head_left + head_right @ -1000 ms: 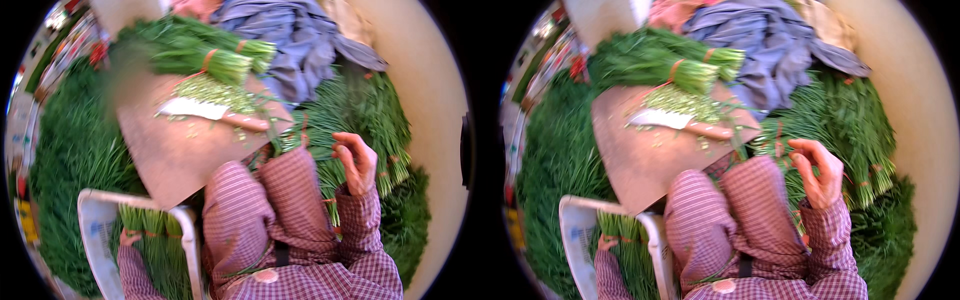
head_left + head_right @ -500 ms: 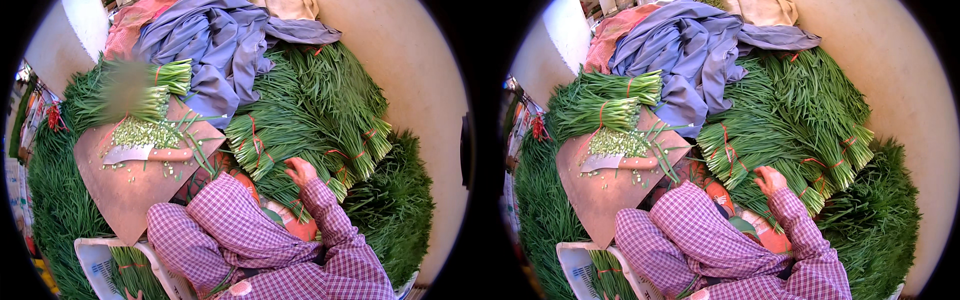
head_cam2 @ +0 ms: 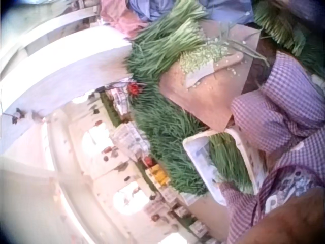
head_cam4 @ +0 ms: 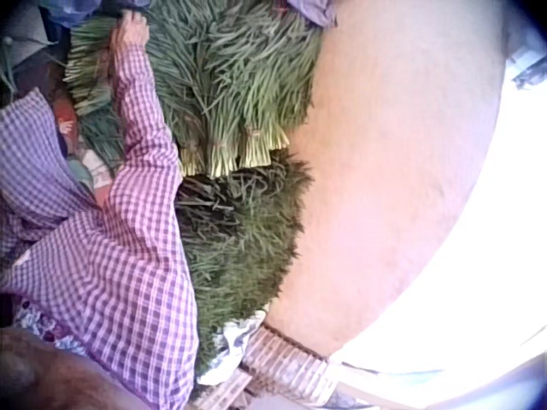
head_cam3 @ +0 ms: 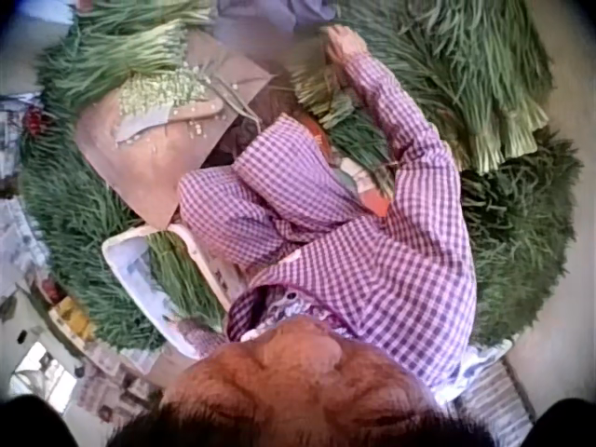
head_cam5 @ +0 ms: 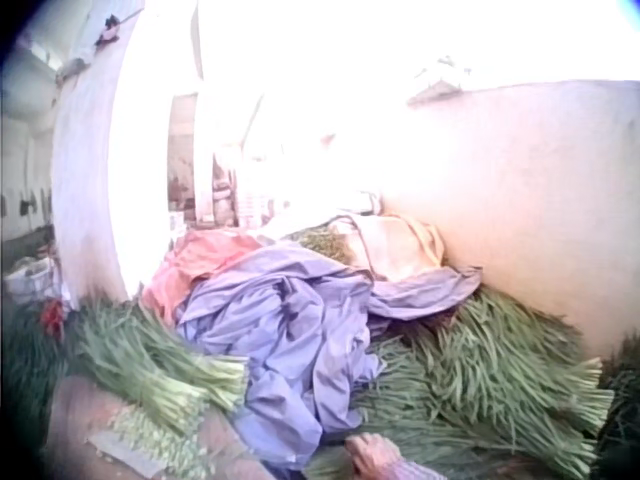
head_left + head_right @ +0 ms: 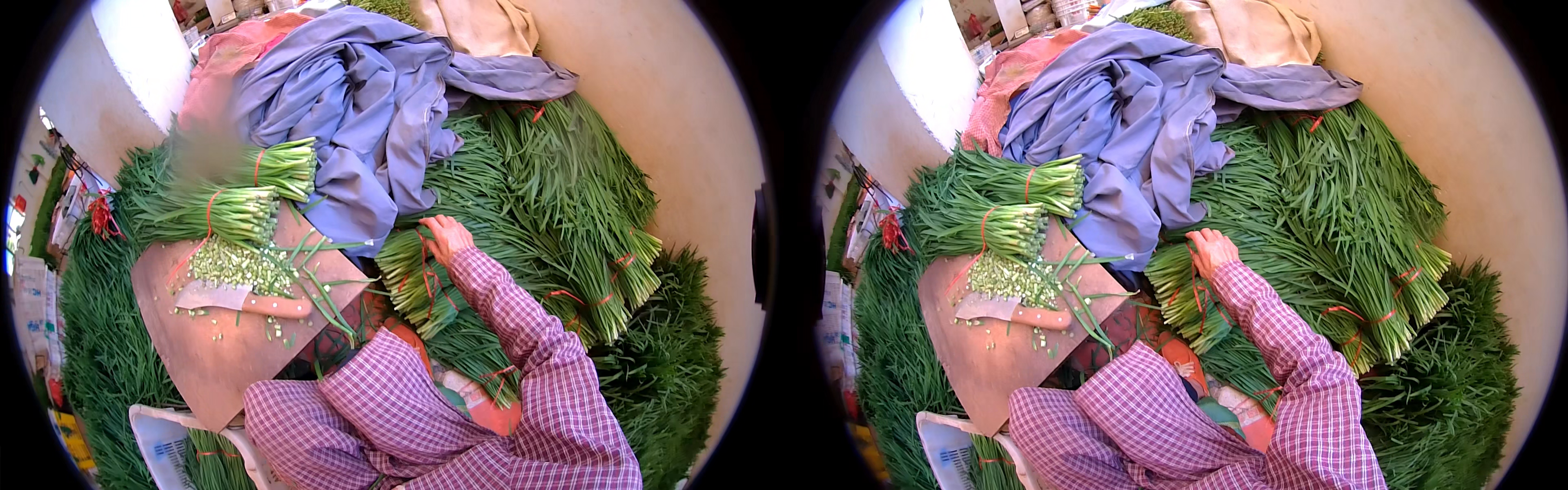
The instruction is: The person trims the ends of bundled green vegetables on a wooden board with a large knife, removes loose leaves by hand, and stacks the prepared bundles in a plastic crate.
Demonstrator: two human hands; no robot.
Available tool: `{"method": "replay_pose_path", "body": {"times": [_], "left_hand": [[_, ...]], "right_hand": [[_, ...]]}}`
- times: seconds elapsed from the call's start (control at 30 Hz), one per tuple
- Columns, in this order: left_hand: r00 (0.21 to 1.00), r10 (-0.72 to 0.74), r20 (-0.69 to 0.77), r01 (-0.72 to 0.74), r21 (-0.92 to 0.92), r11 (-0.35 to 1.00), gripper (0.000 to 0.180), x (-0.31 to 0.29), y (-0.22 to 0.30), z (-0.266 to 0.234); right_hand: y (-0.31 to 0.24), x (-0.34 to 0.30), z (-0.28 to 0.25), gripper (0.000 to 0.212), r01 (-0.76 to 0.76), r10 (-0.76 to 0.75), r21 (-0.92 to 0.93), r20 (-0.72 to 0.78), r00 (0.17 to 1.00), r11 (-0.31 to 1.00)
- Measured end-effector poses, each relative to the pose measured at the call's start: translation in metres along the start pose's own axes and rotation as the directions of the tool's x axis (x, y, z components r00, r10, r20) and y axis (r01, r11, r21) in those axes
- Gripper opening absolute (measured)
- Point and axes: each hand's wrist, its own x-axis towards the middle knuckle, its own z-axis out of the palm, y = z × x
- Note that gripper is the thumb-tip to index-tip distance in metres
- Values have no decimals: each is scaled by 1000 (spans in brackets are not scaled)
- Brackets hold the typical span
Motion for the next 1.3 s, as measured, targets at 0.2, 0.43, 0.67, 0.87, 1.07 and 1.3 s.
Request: {"method": "replay_pose_path", "body": {"times": [0.2, 0.43, 0.67, 0.87, 1.07, 1.3], "left_hand": [[985, 122, -124, -139, -144, 980, 67, 30, 52, -31], [421, 848, 321, -766, -376, 522, 45, 15, 317, 26], [-317, 899, 302, -701, -713, -8, 28, -15, 496, 224], [-465, 836, 291, -771, -597, -221, 43, 6, 549, 348], [-492, 778, 389, -834, -466, -295, 64, -10, 556, 401], [-145, 816, 560, -982, -180, -51, 100, 87, 527, 449]], "right_hand": [[-5, 68, -4, 91, -314, 422, 679, 7, 907, 664], [-73, 147, 16, 60, -196, 452, 766, -136, 882, 612], [-142, 228, -72, 34, 161, 169, 763, -334, 927, 626], [-134, 240, -106, 30, 475, -408, 465, -244, 880, 747], [-54, 193, -141, 28, 358, -302, 562, -194, 933, 745], [-29, 142, -143, 29, 72, -383, 637, 365, 849, 767]]}}
